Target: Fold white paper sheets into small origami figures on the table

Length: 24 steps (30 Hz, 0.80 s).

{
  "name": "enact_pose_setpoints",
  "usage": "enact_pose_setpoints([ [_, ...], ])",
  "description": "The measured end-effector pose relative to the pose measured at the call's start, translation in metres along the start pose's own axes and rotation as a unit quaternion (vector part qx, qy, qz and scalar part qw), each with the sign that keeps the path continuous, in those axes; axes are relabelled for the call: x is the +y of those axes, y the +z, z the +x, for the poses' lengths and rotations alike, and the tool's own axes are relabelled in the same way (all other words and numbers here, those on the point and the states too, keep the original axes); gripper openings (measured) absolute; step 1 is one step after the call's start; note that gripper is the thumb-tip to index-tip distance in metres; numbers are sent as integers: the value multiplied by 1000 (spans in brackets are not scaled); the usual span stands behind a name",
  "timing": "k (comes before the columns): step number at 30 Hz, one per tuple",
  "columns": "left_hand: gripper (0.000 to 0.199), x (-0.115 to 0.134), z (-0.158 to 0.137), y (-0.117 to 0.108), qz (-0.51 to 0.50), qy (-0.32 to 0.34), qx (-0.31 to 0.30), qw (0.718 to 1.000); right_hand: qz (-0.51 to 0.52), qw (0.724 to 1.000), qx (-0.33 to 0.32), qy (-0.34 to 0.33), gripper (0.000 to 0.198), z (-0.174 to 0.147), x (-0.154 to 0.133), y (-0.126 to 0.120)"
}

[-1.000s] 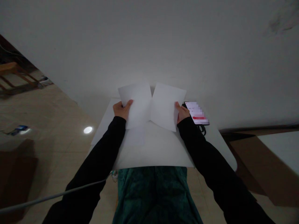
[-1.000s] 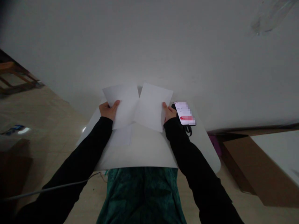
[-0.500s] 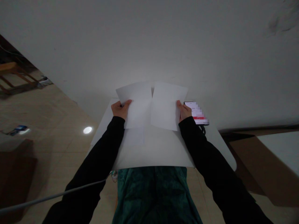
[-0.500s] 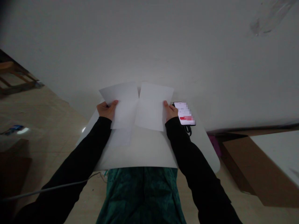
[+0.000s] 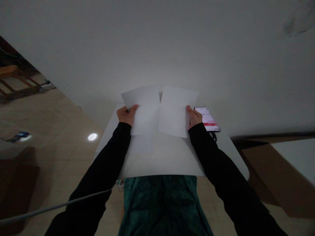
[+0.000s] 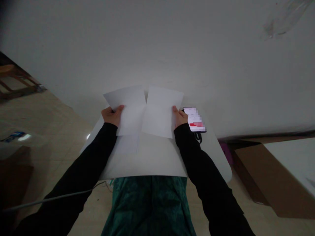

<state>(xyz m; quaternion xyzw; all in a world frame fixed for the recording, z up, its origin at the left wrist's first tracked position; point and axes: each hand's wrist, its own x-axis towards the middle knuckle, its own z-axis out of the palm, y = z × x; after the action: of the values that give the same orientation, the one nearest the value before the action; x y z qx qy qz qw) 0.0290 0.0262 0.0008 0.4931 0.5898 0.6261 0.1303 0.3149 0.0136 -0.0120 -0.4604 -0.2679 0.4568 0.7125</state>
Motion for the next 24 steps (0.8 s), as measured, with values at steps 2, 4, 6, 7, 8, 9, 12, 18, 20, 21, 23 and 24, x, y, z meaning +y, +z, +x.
enact_pose_setpoints([
  [2,27,2,-1,0,-6,2,1,1000,7,1000,5,3,35,-1,-1,1],
  [4,27,3,-1,-1,-15,3,0,1000,14,1000,8,2,36,-2,-3,2],
  [6,28,4,-2,-1,-19,7,-1,1000,17,1000,10,1,37,-3,-4,3],
  [7,29,4,-2,-1,-18,9,-1,1000,17,1000,10,-1,37,-3,-5,4],
  [8,30,4,-2,-1,-17,12,-1,1000,16,1000,9,-3,38,-3,-5,4],
  [9,30,3,-2,-1,-16,14,-2,1000,15,1000,8,-4,38,-2,-5,3],
  [12,30,0,-1,-1,-14,14,-6,1000,11,1000,7,-4,35,-1,-4,2],
  [18,28,-2,0,0,-19,4,-5,1000,-7,1000,1,-10,33,2,0,-1],
  [20,29,-1,0,0,-18,2,-3,1000,-18,1000,-2,-13,34,2,1,-1],
  [21,29,-1,0,0,-16,1,-3,1000,-22,1000,-3,-16,35,2,1,-1],
  [23,30,-1,0,0,-13,1,-2,1000,-26,999,-6,-21,35,2,1,-2],
  [24,30,-1,0,0,-13,-1,-1,1000,-27,999,-6,-23,35,2,1,-2],
])
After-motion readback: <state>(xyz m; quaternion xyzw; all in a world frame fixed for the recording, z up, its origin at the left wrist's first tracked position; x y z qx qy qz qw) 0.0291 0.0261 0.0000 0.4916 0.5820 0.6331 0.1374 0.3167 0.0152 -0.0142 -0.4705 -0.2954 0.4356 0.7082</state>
